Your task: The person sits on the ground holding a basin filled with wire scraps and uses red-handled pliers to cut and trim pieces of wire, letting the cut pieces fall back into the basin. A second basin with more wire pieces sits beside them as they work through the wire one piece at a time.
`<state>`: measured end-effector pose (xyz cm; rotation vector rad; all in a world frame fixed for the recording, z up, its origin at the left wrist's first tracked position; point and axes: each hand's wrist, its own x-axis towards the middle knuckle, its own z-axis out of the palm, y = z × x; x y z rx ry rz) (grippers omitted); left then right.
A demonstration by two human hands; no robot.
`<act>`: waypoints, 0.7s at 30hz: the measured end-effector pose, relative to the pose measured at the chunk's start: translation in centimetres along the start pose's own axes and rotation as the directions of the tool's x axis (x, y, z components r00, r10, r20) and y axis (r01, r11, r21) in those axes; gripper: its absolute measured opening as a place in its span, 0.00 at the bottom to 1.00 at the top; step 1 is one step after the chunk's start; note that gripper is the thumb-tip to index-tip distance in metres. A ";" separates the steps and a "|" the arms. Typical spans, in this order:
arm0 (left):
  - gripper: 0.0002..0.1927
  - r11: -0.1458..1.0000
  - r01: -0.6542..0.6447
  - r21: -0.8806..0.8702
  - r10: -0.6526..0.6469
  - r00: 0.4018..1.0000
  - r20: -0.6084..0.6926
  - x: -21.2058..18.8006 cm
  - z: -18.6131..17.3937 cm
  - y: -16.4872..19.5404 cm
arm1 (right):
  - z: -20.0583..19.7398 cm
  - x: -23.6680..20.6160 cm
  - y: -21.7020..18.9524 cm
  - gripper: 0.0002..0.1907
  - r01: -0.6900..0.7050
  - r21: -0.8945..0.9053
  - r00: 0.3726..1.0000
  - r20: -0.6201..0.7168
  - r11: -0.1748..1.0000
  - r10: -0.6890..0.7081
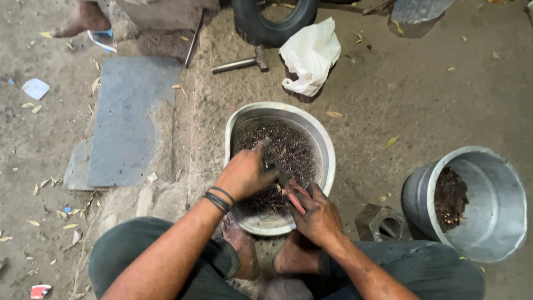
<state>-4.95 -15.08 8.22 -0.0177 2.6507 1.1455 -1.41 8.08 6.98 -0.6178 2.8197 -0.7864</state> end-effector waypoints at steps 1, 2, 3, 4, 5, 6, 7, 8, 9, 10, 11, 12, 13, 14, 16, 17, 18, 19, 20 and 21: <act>0.39 0.990 -0.109 -0.085 0.098 0.988 -0.122 0.0 0.2 -0.5 | 0.0 0.1 0.0 0.24 -0.006 -0.015 1.000 0.003 1.000 0.006; 0.37 0.963 -0.222 -0.155 0.180 0.952 -0.246 0.0 0.6 -1.0 | 0.0 0.2 0.0 0.24 -0.014 -0.028 1.000 0.009 1.000 0.014; 0.36 0.918 -0.337 -0.209 0.244 0.897 -0.369 -0.1 1.1 -1.4 | 0.0 0.3 0.0 0.24 -0.025 -0.040 1.000 0.017 0.999 0.025; 0.33 0.917 -0.275 -0.288 0.148 0.907 -0.395 -0.1 1.6 -1.7 | -0.1 0.5 0.1 0.24 -0.022 -0.023 1.000 0.006 1.000 0.022; 0.31 0.905 -0.215 -0.367 0.050 0.911 -0.409 0.0 2.2 -1.8 | -0.4 0.5 0.1 0.23 -0.023 -0.006 1.000 -0.006 1.000 0.023; 0.28 0.881 -0.154 -0.448 -0.051 0.909 -0.413 0.0 2.7 -1.9 | -0.8 0.4 0.1 0.22 -0.025 0.007 1.000 -0.016 1.000 0.025; 0.26 0.773 -0.117 -0.623 -0.158 0.916 -0.368 0.3 3.0 -1.9 | -1.1 0.3 -0.1 0.23 0.004 0.022 0.999 -0.046 1.000 -0.003; 0.26 0.630 -0.083 -0.772 -0.253 0.918 -0.305 0.7 3.1 -1.9 | -1.3 0.2 -0.3 0.23 0.038 0.034 0.996 -0.077 0.999 -0.035; 0.27 0.459 -0.052 -0.887 -0.333 0.916 -0.226 1.0 3.2 -1.8 | -1.5 0.2 -0.5 0.23 0.074 0.044 0.992 -0.109 0.996 -0.069; 0.27 0.374 -0.001 -0.927 -0.354 0.924 -0.144 1.2 3.2 -1.6 | -1.9 0.2 -0.6 0.23 0.090 0.078 0.991 -0.105 0.993 -0.082; 0.27 0.287 0.052 -0.957 -0.369 0.927 -0.061 1.3 3.2 -1.4 | -2.1 0.3 -0.7 0.24 0.106 0.114 0.990 -0.100 0.988 -0.095; 0.28 0.198 0.102 -0.975 -0.375 0.927 0.021 1.3 3.2 -1.2 | -2.3 0.5 -0.7 0.24 0.123 0.149 0.989 -0.099 0.981 -0.109; 0.28 0.144 0.079 -0.986 -0.328 0.944 0.028 1.2 3.2 -0.9 | -2.5 0.6 -0.6 0.22 0.147 0.157 0.986 -0.106 0.976 -0.132; 0.28 0.086 0.063 -0.994 -0.281 0.959 0.036 1.0 3.3 -0.6 | -2.6 0.7 -0.5 0.21 0.168 0.165 0.982 -0.112 0.972 -0.150; 0.28 0.058 0.041 -0.997 -0.232 0.972 0.026 1.0 3.6 -0.1 | -2.8 0.8 -0.1 0.19 0.186 0.178 0.980 -0.107 0.966 -0.169; 0.27 0.092 0.033 -0.995 -0.232 0.973 0.011 1.0 3.7 0.2 | -2.7 0.8 0.2 0.19 0.183 0.185 0.981 -0.096 0.966 -0.167; 0.26 0.127 0.026 -0.992 -0.233 0.972 -0.004 1.0 3.7 0.3 | -2.6 0.8 0.4 0.18 0.180 0.195 0.982 -0.085 0.964 -0.166; 0.26 0.098 0.058 -0.994 -0.219 0.975 0.035 1.0 3.7 0.3 | -2.4 0.7 0.7 0.17 0.156 0.222 0.988 -0.047 0.962 -0.149; 0.26 0.068 0.090 -0.994 -0.202 0.977 0.074 1.0 3.6 0.3 | -2.3 0.7 1.0 0.17 0.130 0.247 0.991 -0.009 0.960 -0.132; 0.26 0.039 0.122 -0.992 -0.181 0.977 0.113 1.0 3.5 0.3 | -2.3 0.7 1.4 0.16 0.103 0.269 0.993 0.028 0.958 -0.114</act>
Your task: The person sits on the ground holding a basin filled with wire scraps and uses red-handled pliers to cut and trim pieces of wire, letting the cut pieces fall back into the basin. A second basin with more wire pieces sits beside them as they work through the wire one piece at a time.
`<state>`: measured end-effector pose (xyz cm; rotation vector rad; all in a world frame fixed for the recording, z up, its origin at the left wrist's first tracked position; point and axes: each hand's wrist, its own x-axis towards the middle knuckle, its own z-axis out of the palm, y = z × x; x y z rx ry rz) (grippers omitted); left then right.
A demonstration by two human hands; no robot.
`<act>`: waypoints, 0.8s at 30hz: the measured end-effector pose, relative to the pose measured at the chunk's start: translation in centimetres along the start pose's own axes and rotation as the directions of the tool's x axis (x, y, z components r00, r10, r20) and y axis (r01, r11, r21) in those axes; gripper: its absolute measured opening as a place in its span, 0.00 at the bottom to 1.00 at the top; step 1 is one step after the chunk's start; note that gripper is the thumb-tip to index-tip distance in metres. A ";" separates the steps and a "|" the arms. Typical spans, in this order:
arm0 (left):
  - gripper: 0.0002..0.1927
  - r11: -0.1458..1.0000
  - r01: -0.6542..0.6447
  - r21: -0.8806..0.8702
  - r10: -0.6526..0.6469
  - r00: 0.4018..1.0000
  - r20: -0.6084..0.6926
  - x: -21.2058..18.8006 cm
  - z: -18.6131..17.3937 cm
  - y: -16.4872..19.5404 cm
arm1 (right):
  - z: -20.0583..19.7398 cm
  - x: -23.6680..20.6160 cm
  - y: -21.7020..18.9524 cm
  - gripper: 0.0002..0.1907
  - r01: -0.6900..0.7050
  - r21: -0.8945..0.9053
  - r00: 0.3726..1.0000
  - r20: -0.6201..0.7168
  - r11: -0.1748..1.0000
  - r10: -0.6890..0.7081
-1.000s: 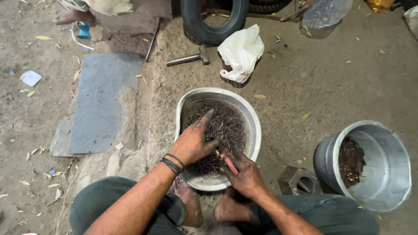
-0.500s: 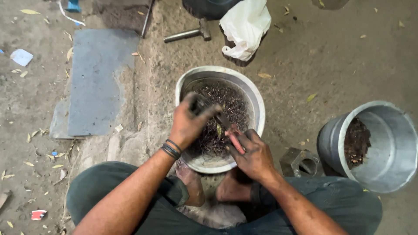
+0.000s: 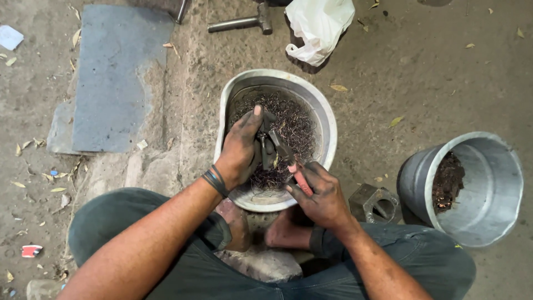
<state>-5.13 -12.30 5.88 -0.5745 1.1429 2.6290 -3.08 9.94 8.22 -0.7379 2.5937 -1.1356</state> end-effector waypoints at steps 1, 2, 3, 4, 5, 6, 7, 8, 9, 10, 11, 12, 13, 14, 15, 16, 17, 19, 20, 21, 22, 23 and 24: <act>0.26 0.997 0.056 -0.053 -0.054 0.998 0.043 0.0 -0.1 0.1 | -0.1 0.0 0.4 0.15 0.027 0.056 0.999 0.034 0.998 -0.029; 0.26 0.988 0.115 -0.103 -0.106 0.990 0.091 -0.2 -0.2 0.3 | -0.2 0.1 0.7 0.13 0.050 0.113 0.996 0.065 0.992 -0.058; 0.26 0.973 0.176 -0.149 -0.155 0.978 0.140 -0.3 -0.3 0.3 | -0.2 0.1 1.0 0.12 0.071 0.171 0.992 0.095 0.983 -0.088; 0.26 0.975 0.167 -0.149 -0.147 0.979 0.141 -0.5 -0.3 0.3 | -0.2 0.0 1.2 0.12 0.037 0.183 0.991 0.122 0.982 -0.060; 0.26 0.976 0.157 -0.149 -0.136 0.980 0.144 -0.7 -0.4 0.3 | -0.2 0.0 1.4 0.12 0.006 0.193 0.988 0.148 0.981 -0.035; 0.26 0.978 0.147 -0.150 -0.125 0.981 0.146 -0.8 -0.4 0.2 | -0.1 -0.1 1.4 0.12 -0.026 0.201 0.984 0.176 0.979 -0.010; 0.26 0.976 0.139 -0.171 -0.119 0.986 0.118 -0.9 -0.4 0.1 | 0.0 -0.1 1.4 0.13 0.000 0.183 0.989 0.143 0.983 -0.026; 0.26 0.973 0.130 -0.191 -0.114 0.989 0.090 -0.9 -0.3 0.0 | 0.2 -0.1 1.4 0.14 0.025 0.164 0.993 0.110 0.986 -0.044; 0.25 0.970 0.121 -0.211 -0.110 0.992 0.062 -0.9 -0.3 -0.2 | 0.4 -0.1 1.2 0.15 0.050 0.144 0.995 0.078 0.988 -0.062; 0.25 0.969 0.128 -0.212 -0.124 0.992 0.034 -1.0 -0.3 -0.2 | 0.7 0.0 1.0 0.18 0.045 0.108 0.997 0.052 0.993 -0.051; 0.25 0.967 0.134 -0.215 -0.136 0.991 0.006 -1.0 -0.4 -0.3 | 0.8 0.1 0.8 0.20 0.039 0.072 0.999 0.027 0.997 -0.041; 0.25 0.966 0.140 -0.217 -0.148 0.989 -0.022 -1.0 -0.4 -0.3 | 1.0 0.2 0.5 0.23 0.033 0.035 0.999 0.000 0.999 -0.033; 0.24 0.968 0.126 -0.217 -0.131 0.991 -0.010 -1.0 -0.4 -0.3 | 1.0 0.5 0.3 0.22 0.068 -0.035 0.997 -0.032 0.997 -0.070; 0.24 0.970 0.112 -0.216 -0.114 0.993 0.001 -1.1 -0.4 -0.3 | 1.1 0.7 0.0 0.21 0.101 -0.106 0.992 -0.062 0.989 -0.108; 0.24 0.972 0.099 -0.215 -0.099 0.995 0.012 -1.1 -0.4 -0.3 | 1.2 1.0 -0.2 0.21 0.129 -0.175 0.985 -0.089 0.976 -0.147; 0.24 0.970 0.081 -0.229 -0.076 0.997 0.029 -1.2 -0.3 -0.2 | 1.1 1.2 -0.4 0.20 0.137 -0.224 0.980 -0.110 0.965 -0.165; 0.24 0.968 0.063 -0.244 -0.054 0.998 0.045 -1.4 -0.2 -0.3 | 1.1 1.4 -0.5 0.20 0.143 -0.273 0.974 -0.130 0.951 -0.184; 0.24 0.959 0.053 -0.277 -0.042 0.998 0.046 -1.6 0.1 -0.1 | 1.0 1.5 -0.6 0.20 0.140 -0.354 0.968 -0.147 0.925 -0.202; 0.24 0.953 0.061 -0.298 -0.055 0.998 0.030 -1.6 0.2 0.0 | 1.0 1.5 -0.6 0.20 0.131 -0.387 0.969 -0.142 0.913 -0.200; 0.24 0.945 0.069 -0.318 -0.068 0.998 0.013 -1.7 0.3 0.1 | 1.0 1.3 -0.4 0.20 0.122 -0.419 0.971 -0.138 0.900 -0.196; 0.24 0.959 0.061 -0.278 -0.062 0.998 0.004 -1.8 0.4 0.2 | 1.1 1.1 -0.2 0.20 0.130 -0.392 0.973 -0.125 0.911 -0.193; 0.24 0.970 0.052 -0.237 -0.055 0.998 -0.005 -1.9 0.4 0.4 | 1.2 0.8 0.1 0.20 0.138 -0.364 0.975 -0.113 0.921 -0.191; 0.24 0.980 0.042 -0.195 -0.046 0.999 -0.015 -2.0 0.3 0.6 | 1.3 0.6 0.4 0.20 0.148 -0.335 0.977 -0.099 0.931 -0.191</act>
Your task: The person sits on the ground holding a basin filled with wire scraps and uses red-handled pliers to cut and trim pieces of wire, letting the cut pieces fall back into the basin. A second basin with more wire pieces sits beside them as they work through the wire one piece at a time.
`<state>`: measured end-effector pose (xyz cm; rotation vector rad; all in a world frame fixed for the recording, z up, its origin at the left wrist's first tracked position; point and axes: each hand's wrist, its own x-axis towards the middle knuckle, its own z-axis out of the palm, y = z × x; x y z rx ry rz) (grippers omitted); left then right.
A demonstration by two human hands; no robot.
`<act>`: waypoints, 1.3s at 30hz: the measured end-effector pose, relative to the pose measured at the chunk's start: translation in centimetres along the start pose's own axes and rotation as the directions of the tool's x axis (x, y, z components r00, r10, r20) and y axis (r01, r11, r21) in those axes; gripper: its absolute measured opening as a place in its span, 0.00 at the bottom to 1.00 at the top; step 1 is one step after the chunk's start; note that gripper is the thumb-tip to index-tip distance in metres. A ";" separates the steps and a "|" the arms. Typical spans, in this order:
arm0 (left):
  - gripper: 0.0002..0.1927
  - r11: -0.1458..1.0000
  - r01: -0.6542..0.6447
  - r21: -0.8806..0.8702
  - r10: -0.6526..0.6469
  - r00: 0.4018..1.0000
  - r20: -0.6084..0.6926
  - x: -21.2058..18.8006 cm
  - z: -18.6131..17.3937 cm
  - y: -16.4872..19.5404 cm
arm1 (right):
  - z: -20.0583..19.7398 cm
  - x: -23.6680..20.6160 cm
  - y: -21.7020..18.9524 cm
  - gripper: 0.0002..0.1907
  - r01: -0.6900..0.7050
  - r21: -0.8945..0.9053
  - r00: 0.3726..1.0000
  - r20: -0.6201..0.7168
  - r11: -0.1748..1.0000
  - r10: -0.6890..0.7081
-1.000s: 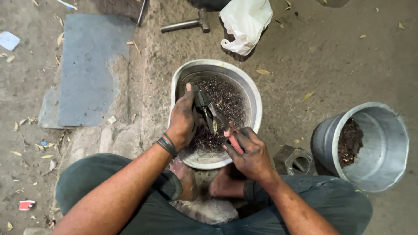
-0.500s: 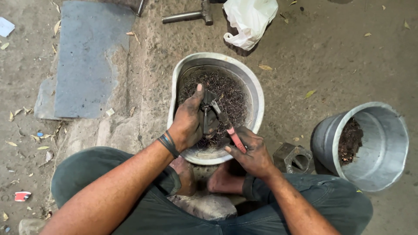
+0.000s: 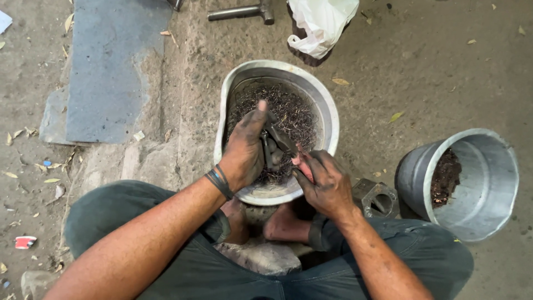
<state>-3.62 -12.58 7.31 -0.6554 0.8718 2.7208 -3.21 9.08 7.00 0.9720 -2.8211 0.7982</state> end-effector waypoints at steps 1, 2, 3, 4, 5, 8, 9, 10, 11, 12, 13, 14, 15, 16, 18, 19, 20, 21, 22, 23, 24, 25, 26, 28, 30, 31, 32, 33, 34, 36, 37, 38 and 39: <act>0.23 0.998 0.031 0.049 -0.031 0.999 0.006 -0.2 -0.1 0.3 | 0.1 -0.3 0.4 0.18 -0.011 0.071 0.998 0.060 0.997 0.007; 0.22 0.993 0.061 0.097 -0.062 0.998 0.011 -0.2 -0.3 0.6 | 0.2 -0.7 1.0 0.16 -0.026 0.139 0.993 0.121 0.990 0.009; 0.21 0.986 0.087 0.145 -0.090 0.996 0.015 -0.2 -0.5 0.9 | 0.2 -0.9 1.7 0.14 -0.041 0.205 0.984 0.179 0.978 0.004; 0.20 0.984 0.109 0.139 -0.123 0.987 0.099 -0.1 -0.7 1.3 | 0.2 -1.1 2.4 0.14 -0.063 0.278 0.975 0.223 0.959 -0.001; 0.21 0.982 0.133 0.133 -0.156 0.971 0.182 -0.1 -1.0 1.6 | 0.2 -1.5 3.0 0.14 -0.090 0.347 0.963 0.269 0.934 -0.007; 0.21 0.972 0.208 0.109 -0.233 0.912 0.338 0.0 -1.4 2.1 | 0.1 -2.6 4.5 0.11 -0.293 0.556 0.885 0.465 0.778 0.001; 0.20 0.968 0.232 0.099 -0.253 0.892 0.375 -0.1 -1.5 2.2 | 0.1 -2.9 4.8 0.10 -0.379 0.607 0.844 0.536 0.699 -0.007; 0.22 0.952 0.294 0.084 -0.299 0.838 0.457 -0.1 -1.6 2.2 | 0.2 -3.3 4.8 0.14 -0.502 0.700 0.800 0.599 0.507 -0.034; 0.23 0.932 0.356 0.076 -0.339 0.774 0.535 -0.2 -1.6 2.3 | 0.2 -3.9 4.6 0.20 -0.609 0.739 0.755 0.651 0.288 -0.076; 0.25 0.905 0.418 0.074 -0.373 0.700 0.608 -0.4 -1.6 2.3 | 0.2 -4.2 4.5 0.26 -0.692 0.720 0.710 0.692 0.054 -0.130; 0.25 0.912 0.393 0.117 -0.377 0.694 0.614 -0.4 -1.5 2.3 | 0.0 -4.2 4.6 0.26 -0.691 0.723 0.715 0.681 -0.011 -0.158; 0.25 0.916 0.369 0.158 -0.383 0.686 0.619 -0.4 -1.4 2.4 | -0.4 -4.1 4.7 0.27 -0.690 0.720 0.720 0.670 -0.078 -0.183; 0.26 0.918 0.344 0.197 -0.388 0.678 0.624 -0.4 -1.3 2.4 | -0.7 -4.1 4.8 0.28 -0.687 0.712 0.725 0.657 -0.143 -0.206; 0.26 0.924 0.326 0.199 -0.379 0.720 0.581 -0.4 -1.1 2.3 | -1.0 -3.9 4.8 0.28 -0.653 0.751 0.752 0.630 -0.094 -0.194; 0.26 0.934 0.287 0.213 -0.357 0.794 0.493 -0.3 -0.5 2.2 | -1.7 -3.3 5.0 0.27 -0.570 0.822 0.809 0.563 0.007 -0.173; 0.25 0.941 0.281 0.190 -0.337 0.833 0.440 -0.2 -0.2 2.1 | -1.8 -3.1 4.7 0.24 -0.604 0.790 0.791 0.610 0.100 -0.041; 0.23 0.948 0.270 0.168 -0.315 0.868 0.385 0.1 0.0 2.0 | -1.7 -2.8 4.5 0.22 -0.642 0.744 0.765 0.637 0.186 0.094; 0.22 0.956 0.253 0.150 -0.290 0.899 0.330 0.5 0.3 2.0 | -1.7 -2.4 4.3 0.19 -0.680 0.685 0.734 0.640 0.263 0.228; 0.22 0.954 0.256 0.155 -0.292 0.910 0.293 0.8 0.4 2.0 | -1.7 -1.9 4.1 0.18 -0.549 0.652 0.829 0.508 0.523 0.236; 0.23 0.952 0.264 0.158 -0.297 0.921 0.253 0.8 0.4 1.8 | -1.5 -1.5 3.8 0.16 -0.391 0.548 0.905 0.374 0.739 0.201; 0.23 0.948 0.275 0.158 -0.305 0.929 0.211 0.7 0.4 1.6 | -1.5 -1.2 3.4 0.15 -0.220 0.383 0.960 0.249 0.897 0.130; 0.24 0.949 0.281 0.140 -0.304 0.934 0.185 0.6 0.5 1.2 | -1.5 -1.0 3.0 0.18 -0.168 0.337 0.978 0.178 0.927 0.112; 0.25 0.950 0.287 0.122 -0.304 0.939 0.159 0.4 0.5 0.7 | -1.5 -0.7 2.6 0.21 -0.117 0.285 0.990 0.107 0.951 0.089; 0.27 0.951 0.293 0.094 -0.302 0.947 0.109 0.3 0.6 0.1 | -1.4 -0.3 2.1 0.24 -0.048 0.196 0.999 0.024 0.980 0.044; 0.29 0.952 0.297 0.069 -0.301 0.952 0.058 0.1 0.6 -0.4 | -1.3 -0.1 1.8 0.23 -0.009 0.129 1.000 0.004 0.992 0.009; 0.29 0.955 0.288 0.066 -0.293 0.952 0.085 0.0 0.7 -0.4 | -1.2 -0.1 1.9 0.24 -0.023 0.159 1.000 0.015 0.987 0.020; 0.30 0.959 0.278 0.062 -0.283 0.952 0.114 -0.1 0.7 -0.3 | -1.1 -0.1 2.0 0.25 -0.034 0.188 0.999 0.025 0.982 0.030; 0.30 0.962 0.265 0.058 -0.271 0.952 0.143 -0.1 0.7 -0.2 | -1.0 -0.1 2.3 0.25 -0.044 0.215 0.999 0.035 0.976 0.038; 0.30 0.962 0.269 0.052 -0.274 0.948 0.160 -0.1 0.7 0.0 | -0.9 -0.1 2.6 0.24 -0.067 0.307 0.996 0.069 0.949 0.048; 0.30 0.959 0.280 0.036 -0.282 0.941 0.187 -0.5 0.6 0.3 | -0.6 -0.2 3.1 0.23 -0.124 0.481 0.987 0.150 0.868 0.058; 0.29 0.960 0.276 0.054 -0.281 0.944 0.175 -0.6 0.4 0.5 | -0.4 -0.3 3.1 0.25 -0.239 0.551 0.960 0.259 0.800 0.108; 0.28 0.960 0.271 0.073 -0.280 0.946 0.164 -0.5 0.3 0.7 | -0.2 -0.4 3.1 0.27 -0.353 0.601 0.919 0.367 0.717 0.145; 0.27 0.960 0.266 0.093 -0.278 0.948 0.155 -0.5 0.1 0.9 | -0.1 -0.4 3.0 0.29 -0.465 0.629 0.865 0.472 0.623 0.168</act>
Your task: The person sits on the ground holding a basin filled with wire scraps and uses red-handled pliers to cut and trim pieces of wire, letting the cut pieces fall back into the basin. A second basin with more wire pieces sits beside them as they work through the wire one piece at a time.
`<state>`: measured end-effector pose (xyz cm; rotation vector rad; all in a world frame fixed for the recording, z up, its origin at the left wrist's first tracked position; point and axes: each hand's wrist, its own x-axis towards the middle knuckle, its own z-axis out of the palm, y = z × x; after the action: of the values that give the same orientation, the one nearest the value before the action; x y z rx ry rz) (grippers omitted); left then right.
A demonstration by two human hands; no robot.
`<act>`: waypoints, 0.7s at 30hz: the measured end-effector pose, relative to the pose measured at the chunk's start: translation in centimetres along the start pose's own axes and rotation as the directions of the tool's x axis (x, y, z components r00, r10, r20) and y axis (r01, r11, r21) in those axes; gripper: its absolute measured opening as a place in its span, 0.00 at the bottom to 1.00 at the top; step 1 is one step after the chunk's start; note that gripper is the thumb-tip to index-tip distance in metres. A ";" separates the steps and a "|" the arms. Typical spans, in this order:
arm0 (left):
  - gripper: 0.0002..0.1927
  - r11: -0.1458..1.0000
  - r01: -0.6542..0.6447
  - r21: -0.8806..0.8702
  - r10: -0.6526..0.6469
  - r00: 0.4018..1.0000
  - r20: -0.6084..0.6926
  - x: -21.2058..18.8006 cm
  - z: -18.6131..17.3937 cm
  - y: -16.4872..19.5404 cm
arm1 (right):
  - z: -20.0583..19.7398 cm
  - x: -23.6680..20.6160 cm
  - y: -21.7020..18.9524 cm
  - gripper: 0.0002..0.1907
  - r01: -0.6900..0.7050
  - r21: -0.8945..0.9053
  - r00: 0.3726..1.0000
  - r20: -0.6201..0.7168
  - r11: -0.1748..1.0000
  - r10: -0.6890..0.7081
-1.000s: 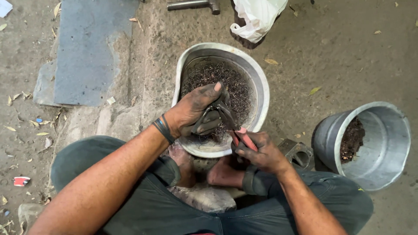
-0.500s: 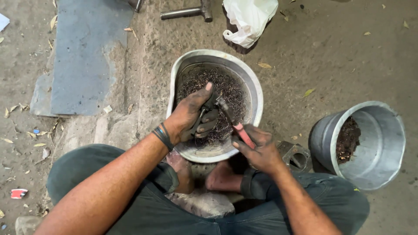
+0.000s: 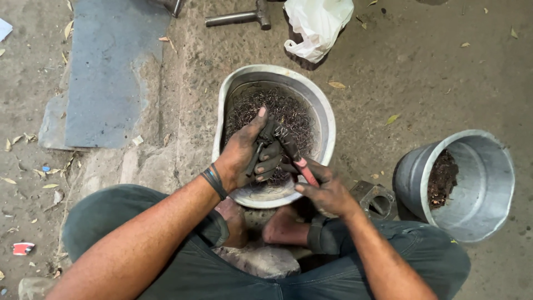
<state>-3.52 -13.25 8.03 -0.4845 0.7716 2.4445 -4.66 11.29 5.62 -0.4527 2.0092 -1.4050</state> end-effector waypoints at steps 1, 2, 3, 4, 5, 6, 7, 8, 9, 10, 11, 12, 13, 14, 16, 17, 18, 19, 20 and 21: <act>0.28 1.000 -0.005 0.000 0.005 1.000 -0.014 0.0 -0.2 0.0 | 0.3 0.0 -0.1 0.28 0.090 -0.159 0.992 -0.071 0.983 -0.102; 0.28 1.000 -0.012 0.000 0.012 0.999 -0.030 -0.1 -0.3 0.0 | 0.8 0.1 -0.2 0.26 0.166 -0.318 0.969 -0.123 0.933 -0.214; 0.29 1.000 -0.017 -0.002 0.017 0.999 -0.045 -0.1 -0.5 0.0 | 1.1 0.0 -0.5 0.25 0.221 -0.472 0.932 -0.156 0.853 -0.328; 0.28 1.000 -0.017 0.002 0.017 0.997 -0.081 -0.2 -0.6 -0.2 | 1.4 0.0 -0.8 0.23 0.238 -0.578 0.901 -0.169 0.780 -0.400; 0.27 1.000 -0.014 0.005 0.015 0.993 -0.115 -0.2 -0.7 -0.4 | 1.4 0.2 -1.0 0.22 0.242 -0.677 0.866 -0.172 0.695 -0.469; 0.26 1.000 -0.012 0.011 0.013 0.989 -0.146 -0.2 -0.7 -0.6 | 1.5 0.2 -1.2 0.21 0.234 -0.767 0.826 -0.167 0.598 -0.538; 0.27 1.000 -0.013 -0.001 0.013 0.990 -0.144 -0.2 -0.7 -0.8 | 1.6 0.2 -1.3 0.20 0.206 -0.791 0.833 -0.168 0.576 -0.528; 0.28 1.000 -0.014 -0.012 0.012 0.990 -0.142 -0.2 -0.7 -0.9 | 1.5 0.2 -1.3 0.20 0.177 -0.813 0.839 -0.170 0.555 -0.517; 0.29 1.000 -0.016 -0.020 0.013 0.990 -0.140 -0.1 -0.7 -0.9 | 1.5 0.3 -1.2 0.20 0.149 -0.834 0.843 -0.174 0.532 -0.509; 0.28 0.999 -0.032 -0.009 0.031 0.993 -0.111 0.0 -0.7 -0.8 | 1.4 0.2 -0.9 0.19 0.139 -0.778 0.876 -0.191 0.612 -0.442; 0.27 0.999 -0.050 -0.001 0.050 0.995 -0.082 0.1 -0.7 -0.6 | 1.3 0.0 -0.6 0.18 0.123 -0.716 0.906 -0.201 0.687 -0.372; 0.25 0.998 -0.069 0.006 0.069 0.996 -0.054 0.1 -0.7 -0.5 | 1.1 -0.2 -0.2 0.18 0.103 -0.649 0.933 -0.200 0.754 -0.300; 0.24 0.990 -0.107 0.087 0.109 0.994 -0.016 0.2 -0.9 0.0 | 0.7 -0.4 0.2 0.18 0.052 -0.492 0.973 -0.171 0.869 -0.156; 0.23 0.976 -0.145 0.165 0.143 0.989 0.024 0.3 -1.1 0.6 | 0.3 -0.7 0.6 0.19 -0.022 -0.322 0.994 -0.112 0.947 -0.015; 0.22 0.956 -0.166 0.242 0.147 0.984 0.098 0.2 -1.2 1.1 | -0.5 -1.2 1.4 0.23 -0.106 0.109 0.992 0.078 0.988 0.098; 0.22 0.958 -0.147 0.245 0.118 0.984 0.130 0.1 -1.2 1.1 | -0.7 -1.4 1.7 0.27 -0.118 0.359 0.983 0.172 0.926 0.058; 0.22 0.960 -0.128 0.247 0.088 0.983 0.164 0.1 -1.2 1.1 | -0.9 -1.7 2.0 0.31 -0.149 0.581 0.968 0.250 0.800 -0.001; 0.22 0.956 -0.120 0.269 0.076 0.983 0.168 0.1 -1.2 1.1 | -1.2 -1.9 2.3 0.32 -0.173 0.614 0.962 0.272 0.770 0.000; 0.22 0.950 -0.113 0.290 0.063 0.983 0.174 0.1 -1.3 0.9 | -1.6 -2.2 2.5 0.33 -0.196 0.645 0.956 0.292 0.739 -0.001; 0.22 0.944 -0.107 0.313 0.052 0.982 0.180 0.2 -1.4 0.8 | -1.8 -2.4 2.8 0.35 -0.218 0.674 0.950 0.311 0.706 -0.004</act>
<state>-3.93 -14.62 7.15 -0.1200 1.1079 2.3309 -3.93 15.03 4.18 -0.1685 1.1077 -1.7727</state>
